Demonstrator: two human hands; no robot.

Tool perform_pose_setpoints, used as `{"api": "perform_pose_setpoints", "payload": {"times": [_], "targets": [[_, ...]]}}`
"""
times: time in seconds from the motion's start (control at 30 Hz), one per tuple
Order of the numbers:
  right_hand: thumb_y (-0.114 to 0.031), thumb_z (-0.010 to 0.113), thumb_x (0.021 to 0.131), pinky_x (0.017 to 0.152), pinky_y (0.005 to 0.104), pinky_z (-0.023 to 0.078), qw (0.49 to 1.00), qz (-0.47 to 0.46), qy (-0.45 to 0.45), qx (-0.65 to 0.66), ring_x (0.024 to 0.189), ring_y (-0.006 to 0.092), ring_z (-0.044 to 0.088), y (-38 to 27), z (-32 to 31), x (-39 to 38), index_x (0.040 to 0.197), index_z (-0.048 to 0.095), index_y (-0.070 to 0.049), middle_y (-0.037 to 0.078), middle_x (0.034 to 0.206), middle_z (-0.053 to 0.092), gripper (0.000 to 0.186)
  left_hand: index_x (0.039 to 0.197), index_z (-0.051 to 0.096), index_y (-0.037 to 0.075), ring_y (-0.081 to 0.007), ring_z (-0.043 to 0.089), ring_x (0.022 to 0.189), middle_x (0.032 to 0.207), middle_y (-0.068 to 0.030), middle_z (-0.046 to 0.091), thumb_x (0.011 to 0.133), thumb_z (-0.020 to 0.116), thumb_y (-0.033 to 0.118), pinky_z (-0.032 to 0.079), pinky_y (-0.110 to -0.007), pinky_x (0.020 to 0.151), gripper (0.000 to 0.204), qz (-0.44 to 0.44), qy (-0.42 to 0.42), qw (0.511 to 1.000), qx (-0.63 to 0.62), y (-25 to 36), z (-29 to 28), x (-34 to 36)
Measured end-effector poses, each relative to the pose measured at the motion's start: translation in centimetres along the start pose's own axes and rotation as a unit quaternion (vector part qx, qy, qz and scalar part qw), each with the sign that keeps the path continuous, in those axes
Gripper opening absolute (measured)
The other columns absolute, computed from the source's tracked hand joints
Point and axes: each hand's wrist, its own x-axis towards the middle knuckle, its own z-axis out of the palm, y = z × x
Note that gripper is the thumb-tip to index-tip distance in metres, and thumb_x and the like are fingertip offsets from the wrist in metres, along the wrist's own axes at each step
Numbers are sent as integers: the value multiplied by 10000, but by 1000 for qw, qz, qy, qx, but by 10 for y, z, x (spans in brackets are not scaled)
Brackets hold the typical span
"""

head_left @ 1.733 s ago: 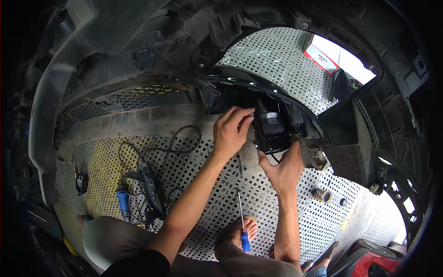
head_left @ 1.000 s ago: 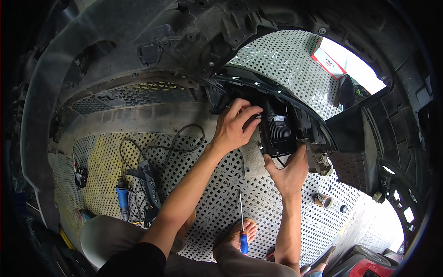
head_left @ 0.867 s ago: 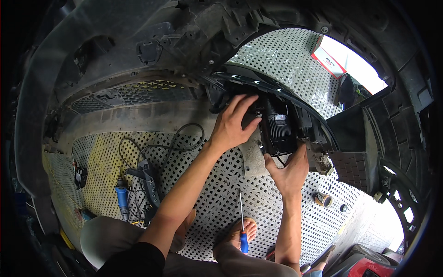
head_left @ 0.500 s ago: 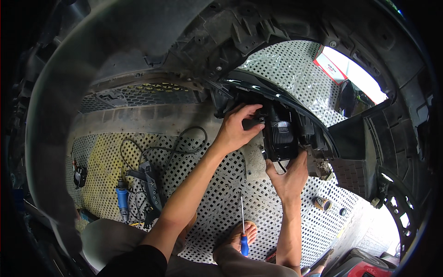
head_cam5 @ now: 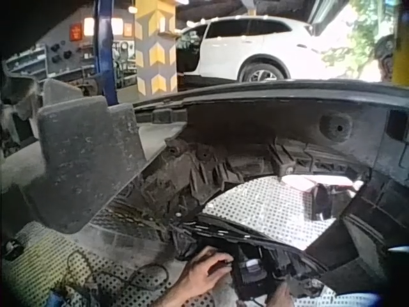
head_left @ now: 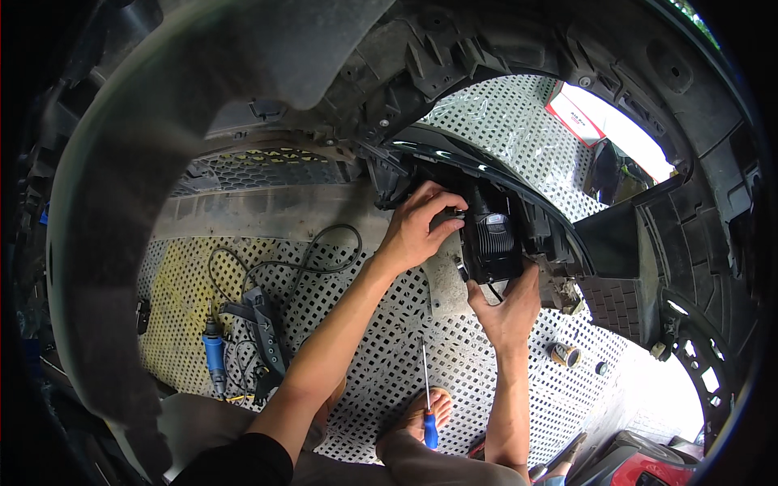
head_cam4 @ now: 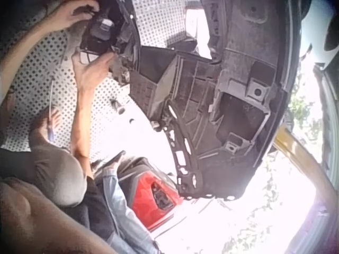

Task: Installing or repairing a fog light assembly into a car bumper using a screwdriver.

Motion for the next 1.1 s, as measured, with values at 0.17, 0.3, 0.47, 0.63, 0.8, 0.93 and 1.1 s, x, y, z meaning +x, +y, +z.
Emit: {"api": "perform_pose_setpoints", "payload": {"times": [0.17,0.3,0.47,0.63,0.8,0.93,1.1], "targets": [[-344,901,663,779,497,544,997,58,-52,10,914,438,672,-1,-3,0,1220,459,40,242,1056,623,808,1118,717,79,-250,670,979,1080,-86,648,856,805,50,566,-341,832,278,-22,-22,999,6,-2,-2,1],[-352,901,670,782,498,542,997,55,-45,11,911,431,673,-2,-3,0,1199,460,36,238,1050,624,791,1123,693,61,-238,669,979,1091,-88,647,852,814,47,567,-341,838,297,-14,-17,1000,-10,-3,-1,1],[-359,905,670,783,494,535,996,66,-56,12,908,419,667,-3,-5,1,1166,464,32,233,1043,617,770,1254,612,95,-246,669,990,1110,-85,651,853,824,54,567,-366,835,455,-42,31,996,-77,0,4,0],[-365,910,664,763,481,526,995,81,-51,21,869,392,654,-4,-3,0,1154,465,32,210,1008,606,772,1282,571,46,-208,665,1064,1151,-93,652,855,844,67,566,-343,915,507,-95,18,989,-111,-2,3,-1],[-364,915,653,697,445,504,995,87,-34,33,754,317,591,-4,2,-4,1159,474,23,156,929,567,775,1138,637,16,-218,691,1053,1135,-116,662,846,830,10,610,-332,867,350,-47,8,995,-89,-9,3,-3],[-366,916,647,680,435,499,996,77,-27,26,733,299,576,-3,1,-5,1174,477,22,148,920,557,789,1045,665,-7,-211,715,1046,1160,-119,679,831,824,-26,643,-322,835,267,-44,44,993,-100,-9,8,-8],[-366,912,653,668,429,506,997,72,-12,29,731,296,598,-1,3,-6,1192,485,21,146,929,567,789,1105,664,11,-211,718,1056,1182,-125,693,833,835,2,634,-318,832,321,-64,48,991,-104,-6,9,-7]]}}
